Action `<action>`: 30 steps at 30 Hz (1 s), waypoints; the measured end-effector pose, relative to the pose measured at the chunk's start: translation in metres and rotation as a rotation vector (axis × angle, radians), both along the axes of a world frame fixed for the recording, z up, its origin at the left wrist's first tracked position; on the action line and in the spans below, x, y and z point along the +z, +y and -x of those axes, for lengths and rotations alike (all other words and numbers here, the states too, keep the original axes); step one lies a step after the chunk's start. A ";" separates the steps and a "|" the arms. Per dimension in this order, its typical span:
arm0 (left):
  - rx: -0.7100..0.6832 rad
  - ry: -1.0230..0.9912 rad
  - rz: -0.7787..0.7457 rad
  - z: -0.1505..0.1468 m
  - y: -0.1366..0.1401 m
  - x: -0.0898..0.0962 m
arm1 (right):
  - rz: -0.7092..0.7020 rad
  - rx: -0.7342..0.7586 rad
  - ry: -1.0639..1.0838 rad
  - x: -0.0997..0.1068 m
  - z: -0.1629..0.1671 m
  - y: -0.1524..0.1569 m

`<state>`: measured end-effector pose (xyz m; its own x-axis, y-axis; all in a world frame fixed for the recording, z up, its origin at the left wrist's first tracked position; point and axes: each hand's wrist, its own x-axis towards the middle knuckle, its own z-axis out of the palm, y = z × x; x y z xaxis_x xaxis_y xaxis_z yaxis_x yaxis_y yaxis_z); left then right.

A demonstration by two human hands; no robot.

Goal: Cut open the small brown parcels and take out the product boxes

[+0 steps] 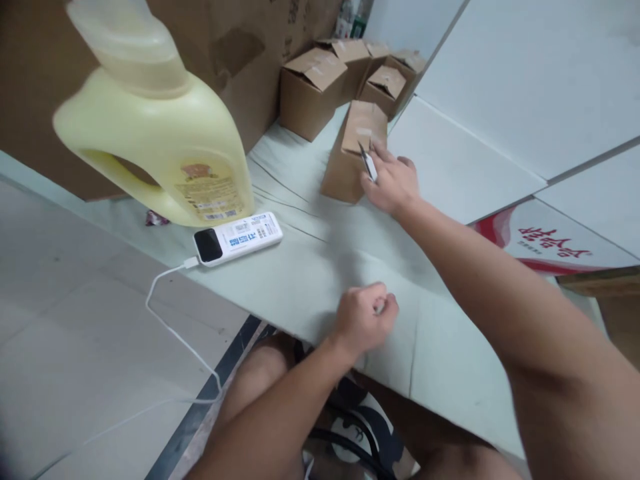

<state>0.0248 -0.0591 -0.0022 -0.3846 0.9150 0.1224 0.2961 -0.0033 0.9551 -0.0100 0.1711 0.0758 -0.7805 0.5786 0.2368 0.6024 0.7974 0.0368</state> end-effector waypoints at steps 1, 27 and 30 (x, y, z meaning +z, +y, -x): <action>0.110 -0.004 -0.108 0.006 -0.002 -0.002 | 0.010 0.039 0.031 -0.003 -0.033 -0.013; -0.071 -0.184 -0.359 -0.062 0.003 -0.023 | 0.498 -0.115 1.632 0.015 -0.291 -0.213; -0.044 -0.098 -0.359 -0.058 0.009 -0.019 | 0.351 -0.158 1.579 0.012 -0.303 -0.217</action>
